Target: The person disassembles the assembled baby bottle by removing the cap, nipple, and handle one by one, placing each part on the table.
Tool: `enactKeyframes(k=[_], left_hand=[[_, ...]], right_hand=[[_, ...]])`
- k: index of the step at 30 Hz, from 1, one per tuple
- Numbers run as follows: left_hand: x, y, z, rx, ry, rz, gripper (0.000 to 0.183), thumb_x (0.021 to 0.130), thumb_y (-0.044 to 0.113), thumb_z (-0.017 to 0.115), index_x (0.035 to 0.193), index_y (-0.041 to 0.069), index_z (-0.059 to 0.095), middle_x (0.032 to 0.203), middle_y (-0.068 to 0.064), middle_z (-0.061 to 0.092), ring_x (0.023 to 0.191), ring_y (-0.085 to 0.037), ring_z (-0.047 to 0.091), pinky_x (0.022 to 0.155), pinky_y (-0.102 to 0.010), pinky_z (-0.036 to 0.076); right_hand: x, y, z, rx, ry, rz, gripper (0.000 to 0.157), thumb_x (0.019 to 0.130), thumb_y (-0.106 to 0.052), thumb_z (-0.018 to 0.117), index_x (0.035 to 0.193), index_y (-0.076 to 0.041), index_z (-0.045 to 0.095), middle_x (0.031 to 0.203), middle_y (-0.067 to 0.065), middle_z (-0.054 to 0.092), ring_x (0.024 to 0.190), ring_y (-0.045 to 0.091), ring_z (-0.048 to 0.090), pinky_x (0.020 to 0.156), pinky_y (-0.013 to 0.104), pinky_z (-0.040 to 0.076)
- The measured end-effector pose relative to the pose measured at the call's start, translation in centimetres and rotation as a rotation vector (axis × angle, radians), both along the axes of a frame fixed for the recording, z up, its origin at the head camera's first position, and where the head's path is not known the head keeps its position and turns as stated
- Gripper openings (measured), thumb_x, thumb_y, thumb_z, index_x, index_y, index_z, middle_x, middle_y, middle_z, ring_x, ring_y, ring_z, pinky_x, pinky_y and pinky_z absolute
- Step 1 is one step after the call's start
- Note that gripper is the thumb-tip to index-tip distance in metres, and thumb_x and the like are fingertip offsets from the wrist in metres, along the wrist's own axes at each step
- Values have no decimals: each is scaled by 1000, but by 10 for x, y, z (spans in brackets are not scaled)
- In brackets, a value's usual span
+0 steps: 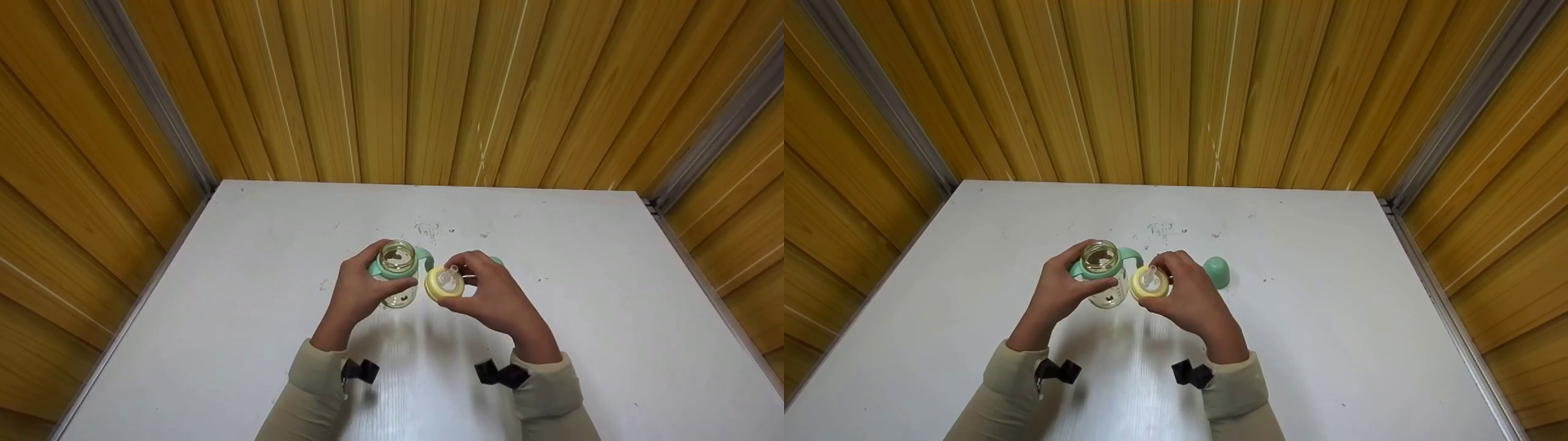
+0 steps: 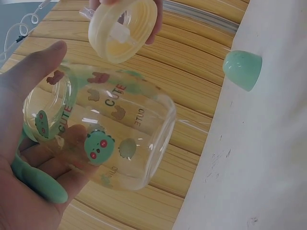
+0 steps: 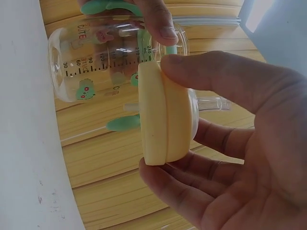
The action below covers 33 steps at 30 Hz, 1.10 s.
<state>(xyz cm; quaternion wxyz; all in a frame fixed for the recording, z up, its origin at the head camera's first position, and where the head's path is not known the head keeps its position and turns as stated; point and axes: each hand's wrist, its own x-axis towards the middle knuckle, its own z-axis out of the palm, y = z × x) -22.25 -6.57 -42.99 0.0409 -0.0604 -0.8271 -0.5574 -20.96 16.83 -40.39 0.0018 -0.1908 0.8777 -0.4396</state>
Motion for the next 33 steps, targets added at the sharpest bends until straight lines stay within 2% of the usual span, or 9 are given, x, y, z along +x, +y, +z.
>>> enactKeyframes(k=[7, 19, 33], left_hand=[[0, 1, 0, 2, -4, 0, 77, 61, 46, 90, 129, 29, 59, 121, 8, 65, 108, -15, 61, 91, -38, 54], [3, -3, -3, 12, 3, 0, 75, 63, 41, 90, 129, 26, 59, 123, 2, 66, 106, -15, 62, 88, -36, 55], [0, -1, -1, 1, -7, 6, 80, 60, 46, 90, 131, 26, 58, 122, 7, 65, 108, -14, 62, 90, -35, 54]], right_hand=[[-2, 1, -4, 46, -22, -28, 47, 72, -26, 85, 111, -17, 60, 112, -1, 59, 107, 21, 61, 96, 39, 52], [-7, -1, -14, 58, -74, -49, 46, 72, -26, 85, 110, -18, 60, 112, -1, 60, 109, 25, 64, 96, 43, 51], [-16, 3, -20, 110, -115, -86, 50, 72, -27, 85, 113, -16, 59, 115, 3, 61, 112, 31, 63, 95, 47, 51]])
